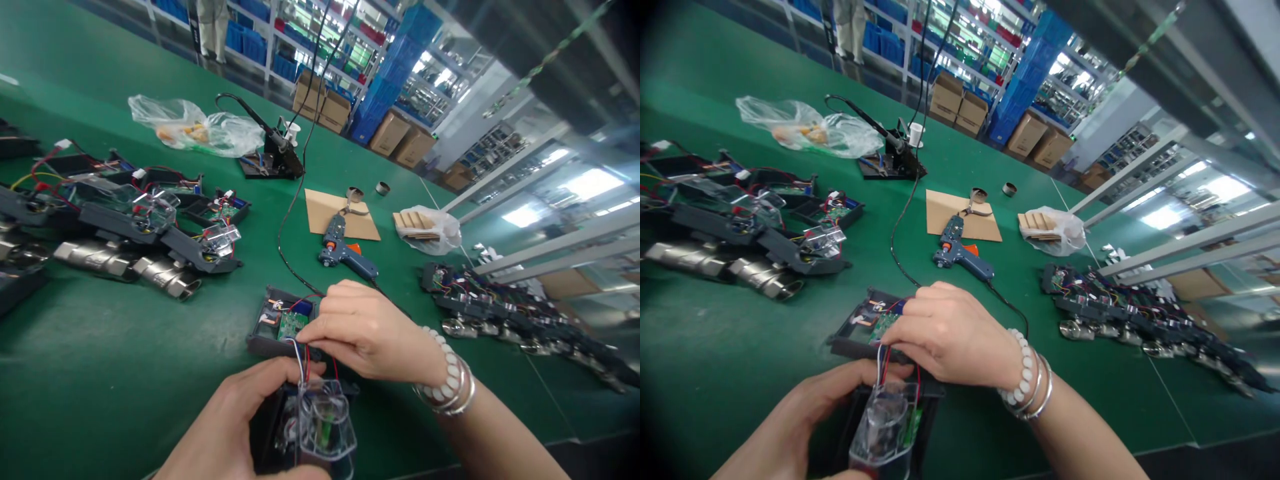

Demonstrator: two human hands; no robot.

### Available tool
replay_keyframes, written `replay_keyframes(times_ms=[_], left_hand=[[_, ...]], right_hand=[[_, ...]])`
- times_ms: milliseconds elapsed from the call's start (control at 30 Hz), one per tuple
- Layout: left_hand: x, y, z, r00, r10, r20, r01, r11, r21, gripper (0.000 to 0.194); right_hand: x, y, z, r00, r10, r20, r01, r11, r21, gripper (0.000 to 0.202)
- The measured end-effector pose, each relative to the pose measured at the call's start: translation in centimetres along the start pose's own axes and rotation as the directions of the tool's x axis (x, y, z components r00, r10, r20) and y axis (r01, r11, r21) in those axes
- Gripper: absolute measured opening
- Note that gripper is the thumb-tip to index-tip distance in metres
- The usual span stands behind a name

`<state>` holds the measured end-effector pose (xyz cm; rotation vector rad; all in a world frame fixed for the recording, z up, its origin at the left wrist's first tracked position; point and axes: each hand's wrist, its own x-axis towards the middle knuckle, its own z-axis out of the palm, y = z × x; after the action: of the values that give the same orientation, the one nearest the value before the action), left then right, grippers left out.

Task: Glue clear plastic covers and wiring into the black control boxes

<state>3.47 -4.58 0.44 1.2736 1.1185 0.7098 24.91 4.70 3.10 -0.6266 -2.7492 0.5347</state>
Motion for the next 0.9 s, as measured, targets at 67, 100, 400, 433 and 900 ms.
replay_keyframes(times_ms=[67,100,400,433,900], left_hand=[[0.0,-0.1,0.1,1.0,-0.003,-0.011,0.003,1.0,0.01,0.044],[0.0,-0.3,0.1,1.0,-0.003,0.006,0.003,1.0,0.01,0.044],[0.0,-3.8,-0.3,0.99,0.101,0.094,-0.108,0.991,0.078,0.053],[0.0,-4.0,-0.3,0.989,0.111,0.096,-0.119,0.989,0.085,0.053],[0.4,-2.5,-0.3,0.99,0.044,0.137,-0.064,0.987,0.147,0.05]], right_hand=[[-0.2,0.0,0.1,0.999,-0.017,-0.029,0.016,0.999,-0.047,0.013],[-0.2,0.0,0.2,0.999,-0.026,-0.044,0.023,0.997,-0.071,0.015],[-0.7,0.1,1.0,0.995,-0.045,-0.087,0.034,0.992,-0.123,0.02],[-0.7,0.1,1.1,0.995,-0.047,-0.091,0.036,0.992,-0.124,0.02],[-1.5,-0.2,2.5,0.96,-0.001,-0.279,-0.05,0.983,-0.174,0.02]])
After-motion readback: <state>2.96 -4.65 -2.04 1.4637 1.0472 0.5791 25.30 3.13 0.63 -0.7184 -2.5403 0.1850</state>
